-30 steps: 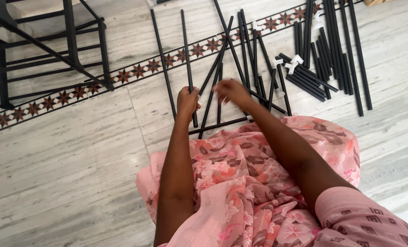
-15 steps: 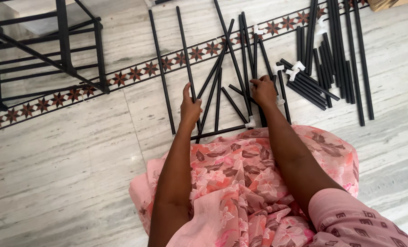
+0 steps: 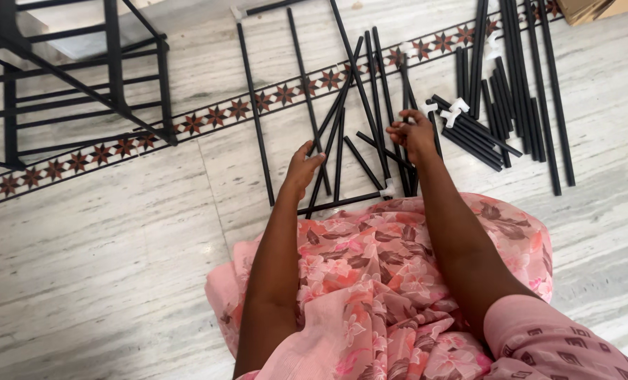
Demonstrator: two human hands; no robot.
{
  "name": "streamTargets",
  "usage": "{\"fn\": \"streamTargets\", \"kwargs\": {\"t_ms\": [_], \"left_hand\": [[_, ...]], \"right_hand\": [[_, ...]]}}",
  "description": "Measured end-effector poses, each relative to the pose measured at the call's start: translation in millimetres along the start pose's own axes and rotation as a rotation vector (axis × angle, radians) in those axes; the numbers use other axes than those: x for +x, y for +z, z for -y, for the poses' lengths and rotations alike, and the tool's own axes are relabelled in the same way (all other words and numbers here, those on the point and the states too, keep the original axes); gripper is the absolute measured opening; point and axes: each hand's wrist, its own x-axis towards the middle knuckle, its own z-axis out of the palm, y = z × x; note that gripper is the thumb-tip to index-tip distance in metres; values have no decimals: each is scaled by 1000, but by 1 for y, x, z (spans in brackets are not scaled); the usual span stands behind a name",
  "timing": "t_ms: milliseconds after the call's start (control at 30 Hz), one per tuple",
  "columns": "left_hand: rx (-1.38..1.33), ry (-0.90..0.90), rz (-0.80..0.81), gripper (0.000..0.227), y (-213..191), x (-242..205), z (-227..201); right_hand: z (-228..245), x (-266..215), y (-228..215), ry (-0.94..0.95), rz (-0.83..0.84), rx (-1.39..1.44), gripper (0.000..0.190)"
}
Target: The person sits on the floor and repeatedly picks up black rods and white plastic connectors. They insert the connectors into the ends of the rods to form short assemblies, then place the completed units on the floor.
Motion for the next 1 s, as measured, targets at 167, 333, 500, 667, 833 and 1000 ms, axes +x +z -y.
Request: {"fn": "streamTargets", "kwargs": {"t_ms": [167,333,500,667,833,1000], "left_hand": [[27,80,-71,69,0,-19,-30],[-283,387,31,70,3,-53,-70],[-426,582,124,64,18,-94,-97],[-381,592,46,34,54,-116,-96],[-348,584,-9,23,78,-126,-91],[-156,571,-70,22,99,-131,-94]], "right_hand": [[71,-65,28,-156,126,84,76],[88,-113,56,-227,498,-36,39],[45,-159,54,-155,726,-343,20],[18,-172,49,-117,846,-341,16],[16,-172,45,-183,610,-496,23],[18,-165,37,-314,541,-638,18]]}}
